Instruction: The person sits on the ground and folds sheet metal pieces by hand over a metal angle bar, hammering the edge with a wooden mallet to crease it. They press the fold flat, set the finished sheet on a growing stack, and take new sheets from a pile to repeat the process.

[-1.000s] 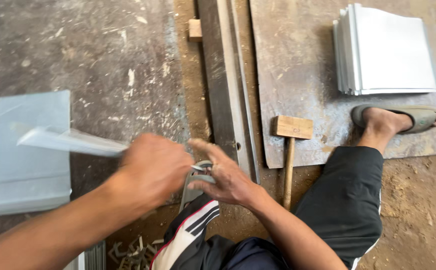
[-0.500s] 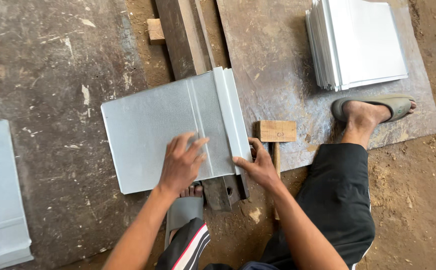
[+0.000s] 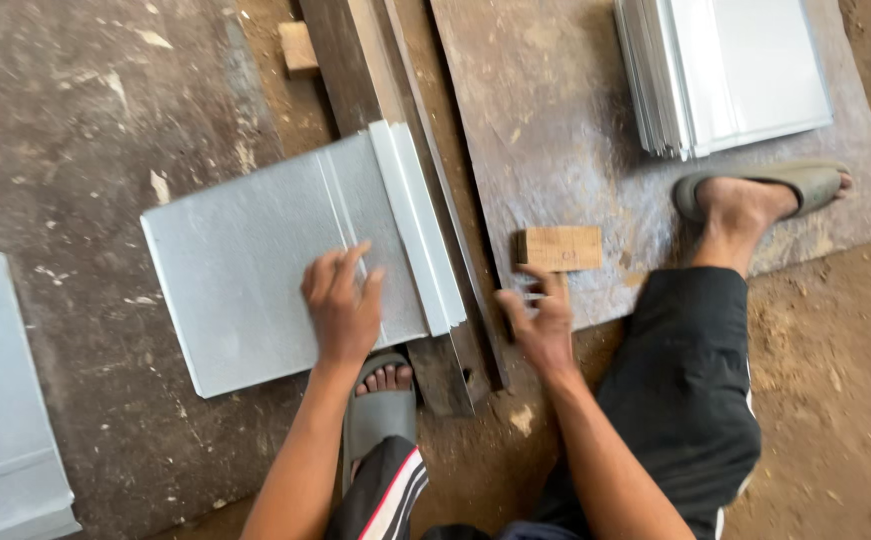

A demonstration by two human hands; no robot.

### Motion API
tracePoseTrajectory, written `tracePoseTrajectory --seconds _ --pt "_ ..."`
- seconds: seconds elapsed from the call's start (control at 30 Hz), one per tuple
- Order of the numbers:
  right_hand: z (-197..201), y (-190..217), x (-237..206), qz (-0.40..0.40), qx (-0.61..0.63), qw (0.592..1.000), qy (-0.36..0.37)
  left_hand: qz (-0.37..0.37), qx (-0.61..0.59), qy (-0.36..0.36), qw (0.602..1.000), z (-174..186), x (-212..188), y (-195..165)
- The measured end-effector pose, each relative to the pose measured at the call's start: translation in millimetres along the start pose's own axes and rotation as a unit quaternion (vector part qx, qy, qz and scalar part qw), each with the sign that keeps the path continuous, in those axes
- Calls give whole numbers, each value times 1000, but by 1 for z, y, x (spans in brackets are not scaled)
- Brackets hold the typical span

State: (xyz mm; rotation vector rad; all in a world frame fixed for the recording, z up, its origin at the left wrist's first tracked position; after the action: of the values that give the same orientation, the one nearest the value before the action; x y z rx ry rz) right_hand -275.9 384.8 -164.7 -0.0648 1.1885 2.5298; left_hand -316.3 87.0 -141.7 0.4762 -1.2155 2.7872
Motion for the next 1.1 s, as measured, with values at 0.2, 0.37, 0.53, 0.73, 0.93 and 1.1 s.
tracePoseTrajectory --seconds 0.2,0.37,0.53,0.73,0.93,1.1 --pt "35 -51 -29 22 -274 960 -57 25 35 26 999 -84 87 -39" --pt "39 -84 -37 -160 115 980 -6 58 89 10 994 -99 107 -37" --pt "39 -83 -77 -256 114 951 133 20 -7 -13 1000 -94 96 -19" --pt "17 -67 -133 -128 51 979 150 -3 13 -23 1000 -100 94 -12" --pt "-12 -74 -145 -21 -15 986 163 -18 6 -25 1000 -100 88 -18" --pt "14 -45 -146 -51 -5 986 158 -31 17 -31 999 -96 85 -22"
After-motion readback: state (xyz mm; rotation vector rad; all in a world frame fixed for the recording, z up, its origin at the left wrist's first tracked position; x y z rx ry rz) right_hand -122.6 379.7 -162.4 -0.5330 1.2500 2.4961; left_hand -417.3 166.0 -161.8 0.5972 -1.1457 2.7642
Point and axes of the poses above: each hand's wrist, its own x-axis towards the middle knuckle, its own z-axis out of the back of the hand, y = z × x, the point moved 8 cm from there along x, towards the middle knuckle, and after that the axes turned 6 degrees about -x, right-handed, at the moved point
